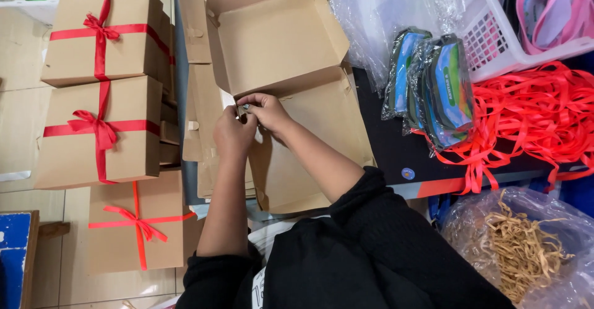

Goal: The person assembles a flat cardboard box, places shredded paper filler inside, then adds several individually wrapped items. The box is closed and secured with a red ribbon tied into a bow on top.

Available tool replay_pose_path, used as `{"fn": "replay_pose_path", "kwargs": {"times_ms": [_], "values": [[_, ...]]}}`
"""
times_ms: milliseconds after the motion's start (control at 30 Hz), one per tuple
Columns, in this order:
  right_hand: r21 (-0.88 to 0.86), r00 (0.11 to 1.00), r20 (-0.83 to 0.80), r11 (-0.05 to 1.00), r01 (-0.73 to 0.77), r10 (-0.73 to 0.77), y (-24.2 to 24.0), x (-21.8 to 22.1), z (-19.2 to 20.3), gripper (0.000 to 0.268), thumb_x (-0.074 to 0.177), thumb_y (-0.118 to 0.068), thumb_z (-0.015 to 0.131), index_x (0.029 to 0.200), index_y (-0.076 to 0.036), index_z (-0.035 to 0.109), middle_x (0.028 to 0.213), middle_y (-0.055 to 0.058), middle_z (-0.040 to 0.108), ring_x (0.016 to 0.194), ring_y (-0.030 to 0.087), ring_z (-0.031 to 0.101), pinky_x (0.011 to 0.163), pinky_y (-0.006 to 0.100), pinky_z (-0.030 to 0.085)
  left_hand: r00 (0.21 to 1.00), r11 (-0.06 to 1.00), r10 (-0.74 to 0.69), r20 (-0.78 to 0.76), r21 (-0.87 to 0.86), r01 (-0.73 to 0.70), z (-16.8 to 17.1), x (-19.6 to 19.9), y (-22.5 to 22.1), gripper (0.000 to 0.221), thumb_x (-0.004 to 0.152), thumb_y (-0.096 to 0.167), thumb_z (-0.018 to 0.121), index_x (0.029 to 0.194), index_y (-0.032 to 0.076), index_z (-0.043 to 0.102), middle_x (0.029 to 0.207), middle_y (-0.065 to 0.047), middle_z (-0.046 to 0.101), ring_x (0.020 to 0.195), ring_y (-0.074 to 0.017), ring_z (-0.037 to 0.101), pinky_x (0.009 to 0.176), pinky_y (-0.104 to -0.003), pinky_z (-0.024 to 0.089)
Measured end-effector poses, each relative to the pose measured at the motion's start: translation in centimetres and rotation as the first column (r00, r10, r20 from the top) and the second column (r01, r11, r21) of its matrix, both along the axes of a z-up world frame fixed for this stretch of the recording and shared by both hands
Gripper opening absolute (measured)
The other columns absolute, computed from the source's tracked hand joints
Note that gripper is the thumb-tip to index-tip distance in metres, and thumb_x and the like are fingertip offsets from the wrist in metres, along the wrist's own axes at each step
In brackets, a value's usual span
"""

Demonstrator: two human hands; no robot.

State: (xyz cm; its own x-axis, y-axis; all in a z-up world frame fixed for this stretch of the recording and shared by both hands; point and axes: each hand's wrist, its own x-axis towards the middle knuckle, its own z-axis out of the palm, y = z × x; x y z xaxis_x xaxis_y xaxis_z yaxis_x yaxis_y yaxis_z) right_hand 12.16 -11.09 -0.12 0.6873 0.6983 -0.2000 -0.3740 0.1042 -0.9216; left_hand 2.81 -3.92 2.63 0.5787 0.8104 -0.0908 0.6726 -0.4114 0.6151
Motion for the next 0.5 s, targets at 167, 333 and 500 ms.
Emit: {"fn": "replay_pose_path", "kwargs": {"times_ms": [167, 333, 500], "values": [[0.035, 0.994, -0.105, 0.998, 0.045, -0.042, 1.2, 0.3, -0.8, 0.023, 0.088, -0.001, 0.066, 0.108, -0.006, 0.076, 0.094, 0.007, 0.071, 0.084, 0.014, 0.07, 0.073, 0.026, 0.061, 0.998, 1.0, -0.002, 0.064, 0.027, 0.0, 0.5, 0.1, -0.3, 0.04, 0.088, 0.032, 0.062, 0.123, 0.014, 0.068, 0.098, -0.012, 0.076, 0.099, -0.0333, 0.073, 0.089, -0.05, 0.056], [0.016, 0.987, -0.132, 0.996, 0.093, -0.09, 2.2, 0.7, 1.3, 0.023, 0.087, 0.0, 0.067, 0.107, -0.008, 0.075, 0.092, 0.009, 0.068, 0.083, 0.018, 0.072, 0.068, 0.027, 0.065, 0.982, 0.995, 0.023, 0.186, 0.096, -0.042, 0.4, 0.6, 0.0, 0.039, 0.091, 0.025, 0.059, 0.128, 0.015, 0.066, 0.111, -0.012, 0.076, 0.104, -0.0322, 0.072, 0.09, -0.048, 0.057], [-0.188, 0.996, 0.0, 0.978, 0.089, -0.09, 1.3, 0.3, 2.2, 0.025, 0.087, 0.002, 0.06, 0.102, -0.009, 0.076, 0.094, 0.015, 0.067, 0.085, 0.023, 0.072, 0.073, 0.031, 0.067, 0.981, 0.985, -0.027, 0.194, 0.174, -0.008, -3.4, 1.3, 1.9, 0.024, 0.098, 0.016, 0.056, 0.118, 0.014, 0.07, 0.105, -0.014, 0.076, 0.1, -0.0371, 0.072, 0.086, -0.051, 0.058]]}}
